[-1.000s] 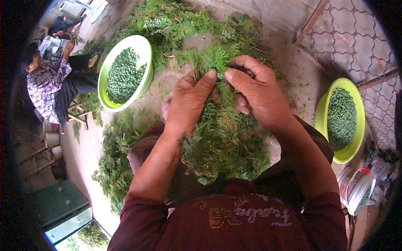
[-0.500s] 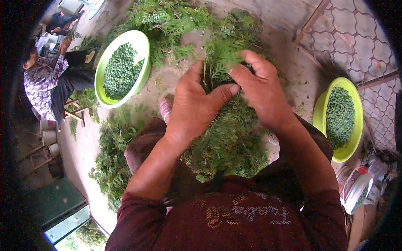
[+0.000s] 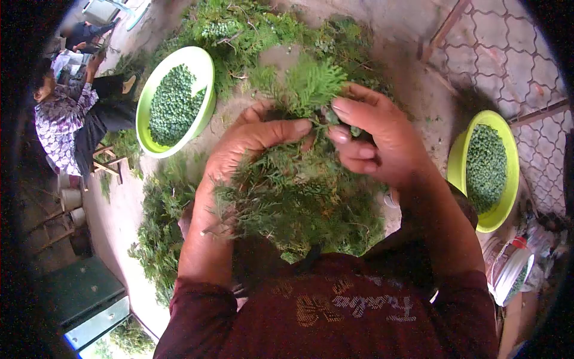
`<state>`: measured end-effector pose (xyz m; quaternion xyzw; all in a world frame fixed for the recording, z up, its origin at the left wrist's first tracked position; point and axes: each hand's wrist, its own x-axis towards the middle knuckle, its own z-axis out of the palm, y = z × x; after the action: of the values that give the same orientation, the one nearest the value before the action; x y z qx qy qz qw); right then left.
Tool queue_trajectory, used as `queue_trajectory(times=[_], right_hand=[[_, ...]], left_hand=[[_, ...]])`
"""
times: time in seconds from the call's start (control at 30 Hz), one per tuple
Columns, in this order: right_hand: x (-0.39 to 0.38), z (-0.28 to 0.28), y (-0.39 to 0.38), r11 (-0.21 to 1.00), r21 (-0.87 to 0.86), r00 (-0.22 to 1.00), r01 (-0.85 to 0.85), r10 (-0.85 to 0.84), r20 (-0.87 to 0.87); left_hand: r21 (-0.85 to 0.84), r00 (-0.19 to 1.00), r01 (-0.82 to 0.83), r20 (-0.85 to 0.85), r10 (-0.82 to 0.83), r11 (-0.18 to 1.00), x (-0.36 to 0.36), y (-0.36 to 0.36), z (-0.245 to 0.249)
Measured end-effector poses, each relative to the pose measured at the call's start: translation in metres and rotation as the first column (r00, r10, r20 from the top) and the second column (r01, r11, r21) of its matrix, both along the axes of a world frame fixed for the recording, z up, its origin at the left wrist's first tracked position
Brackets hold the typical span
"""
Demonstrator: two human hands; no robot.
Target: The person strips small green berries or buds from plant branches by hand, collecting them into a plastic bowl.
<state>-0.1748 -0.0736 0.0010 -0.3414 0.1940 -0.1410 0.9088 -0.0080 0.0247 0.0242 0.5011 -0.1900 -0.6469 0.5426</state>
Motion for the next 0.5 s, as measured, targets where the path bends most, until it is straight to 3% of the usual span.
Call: queue_trajectory(times=[0.07,0.1,0.17,0.23,0.3,0.37,0.4,0.47,0.5], right_hand=[[-0.002,-0.014,-0.003,0.959,0.271,0.982,-0.077,0.026,0.187],[-0.004,-0.016,-0.007,0.96,0.268,0.981,-0.08,0.028,0.192],[-0.007,-0.02,-0.02,0.926,0.377,0.911,-0.002,-0.154,0.383],[-0.008,-0.015,-0.024,0.917,0.399,0.891,0.003,-0.184,0.415],[-0.009,-0.006,-0.023,0.96,0.251,0.924,0.125,-0.205,0.323],[-0.01,-0.005,-0.02,0.974,0.178,0.943,0.143,-0.188,0.275],[-0.01,-0.004,-0.018,0.983,0.101,0.959,0.156,-0.175,0.221],[-0.009,0.004,-0.012,0.97,-0.154,0.981,0.189,-0.179,0.072],[-0.006,0.004,-0.008,0.97,-0.153,0.981,0.189,-0.18,0.071]], left_hand=[[0.014,1.0,-0.019,-0.018,0.019,1.0,0.003,0.003,-0.01],[0.037,0.998,-0.041,-0.048,0.043,0.998,0.005,0.004,-0.014],[0.043,0.998,-0.049,-0.031,0.051,0.998,0.006,0.005,-0.013],[-0.056,0.985,-0.08,-0.16,0.07,0.995,0.008,0.007,-0.014],[-0.041,0.976,-0.087,-0.202,0.077,0.995,0.01,0.005,-0.012],[-0.082,0.889,0.023,-0.455,-0.057,0.996,0.013,0.005,-0.014],[-0.082,0.89,0.022,-0.453,-0.057,0.996,0.013,0.007,-0.016],[-0.015,0.974,-0.015,-0.226,0.011,1.0,0.011,0.01,-0.019],[-0.014,0.974,-0.014,-0.226,0.011,1.0,0.002,0.007,-0.015]])
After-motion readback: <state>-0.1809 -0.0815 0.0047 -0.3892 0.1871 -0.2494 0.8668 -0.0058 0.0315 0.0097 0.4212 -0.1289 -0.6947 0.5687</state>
